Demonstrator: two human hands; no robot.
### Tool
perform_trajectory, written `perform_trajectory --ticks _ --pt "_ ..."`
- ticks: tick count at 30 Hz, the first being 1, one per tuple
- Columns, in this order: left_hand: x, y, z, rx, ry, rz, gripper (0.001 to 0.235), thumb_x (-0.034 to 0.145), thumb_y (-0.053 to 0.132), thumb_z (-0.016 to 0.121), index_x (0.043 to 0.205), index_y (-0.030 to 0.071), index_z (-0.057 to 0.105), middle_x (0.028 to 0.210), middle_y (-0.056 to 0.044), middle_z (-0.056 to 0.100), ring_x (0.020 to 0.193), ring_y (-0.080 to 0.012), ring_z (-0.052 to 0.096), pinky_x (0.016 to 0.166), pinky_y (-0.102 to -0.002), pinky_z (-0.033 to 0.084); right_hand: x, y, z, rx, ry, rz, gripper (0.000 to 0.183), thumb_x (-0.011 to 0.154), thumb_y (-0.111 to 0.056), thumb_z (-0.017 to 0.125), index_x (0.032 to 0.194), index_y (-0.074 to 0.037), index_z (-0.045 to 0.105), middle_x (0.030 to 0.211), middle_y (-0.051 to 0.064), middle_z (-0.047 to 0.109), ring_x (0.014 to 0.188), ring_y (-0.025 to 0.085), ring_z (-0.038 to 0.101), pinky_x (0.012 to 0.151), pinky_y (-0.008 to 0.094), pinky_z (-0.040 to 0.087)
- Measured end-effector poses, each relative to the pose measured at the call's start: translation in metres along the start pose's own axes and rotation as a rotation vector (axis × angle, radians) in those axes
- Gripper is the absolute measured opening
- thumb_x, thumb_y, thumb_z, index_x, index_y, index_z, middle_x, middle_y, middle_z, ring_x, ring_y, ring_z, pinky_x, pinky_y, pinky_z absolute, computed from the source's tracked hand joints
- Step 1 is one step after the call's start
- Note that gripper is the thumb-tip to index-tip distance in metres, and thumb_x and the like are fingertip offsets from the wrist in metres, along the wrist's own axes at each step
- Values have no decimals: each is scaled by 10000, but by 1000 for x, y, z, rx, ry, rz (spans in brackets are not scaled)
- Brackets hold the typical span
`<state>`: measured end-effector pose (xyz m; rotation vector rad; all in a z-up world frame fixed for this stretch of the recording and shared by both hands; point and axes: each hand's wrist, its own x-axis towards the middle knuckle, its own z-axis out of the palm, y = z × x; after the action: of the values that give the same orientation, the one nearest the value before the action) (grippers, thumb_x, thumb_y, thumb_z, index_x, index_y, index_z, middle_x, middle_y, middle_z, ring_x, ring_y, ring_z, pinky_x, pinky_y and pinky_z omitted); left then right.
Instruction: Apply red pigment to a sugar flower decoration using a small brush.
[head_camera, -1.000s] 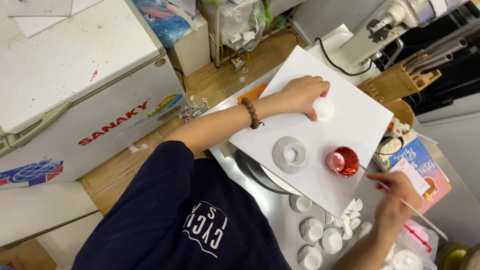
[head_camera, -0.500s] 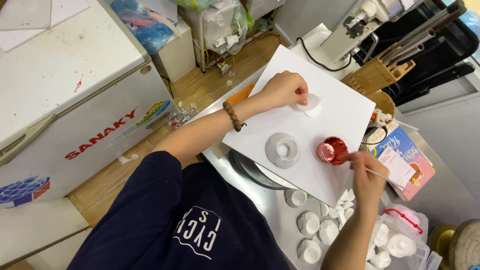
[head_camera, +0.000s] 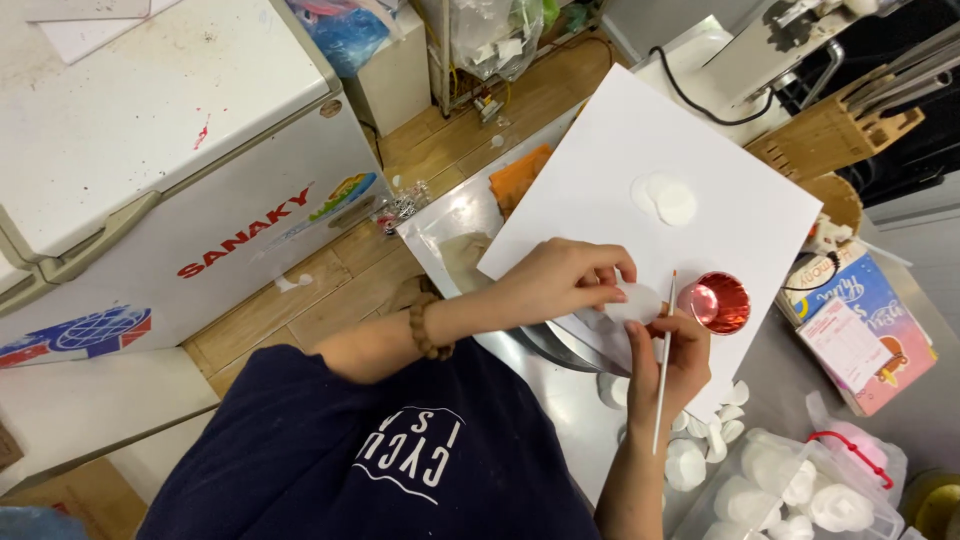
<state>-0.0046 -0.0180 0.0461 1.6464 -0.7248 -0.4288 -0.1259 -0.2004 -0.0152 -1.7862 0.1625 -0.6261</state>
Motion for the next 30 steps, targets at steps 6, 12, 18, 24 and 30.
perform_trajectory --ticks 6,12,18,24,30 --pt "-15 -12 3 -42 58 -48 268 895 139 736 1117 57 609 737 -10 690 676 -104 731 616 -252 543 6 -1 15 -87 62 37 284 903 22 832 1012 -16 572 1058 90 685 908 113 593 875 253 505" --pt "-14 -29 7 -11 98 -53 304 889 168 774 1088 59 572 719 -12 670 629 -106 654 601 -266 497 13 -4 20 -161 56 23 261 918 0 828 993 -25 578 1047 83 716 871 106 596 830 243 503" --pt "-16 -31 9 112 128 59 244 922 172 760 1089 75 610 787 -10 621 666 -128 619 636 -281 513 13 -1 23 -209 56 17 258 925 -17 832 992 -21 583 1054 83 724 824 102 608 786 240 515" --pt "-17 -29 7 415 188 457 213 834 267 819 937 109 721 1012 -2 562 825 -167 581 773 -328 495 13 -5 26 -204 62 39 224 953 -26 800 991 -17 580 1062 87 720 850 104 635 799 248 536" --pt "-11 -34 7 475 185 514 209 809 279 831 879 107 734 985 3 573 804 -160 558 759 -335 474 14 -11 31 -241 55 15 195 982 -27 770 981 -14 575 1035 90 710 850 111 627 789 252 534"
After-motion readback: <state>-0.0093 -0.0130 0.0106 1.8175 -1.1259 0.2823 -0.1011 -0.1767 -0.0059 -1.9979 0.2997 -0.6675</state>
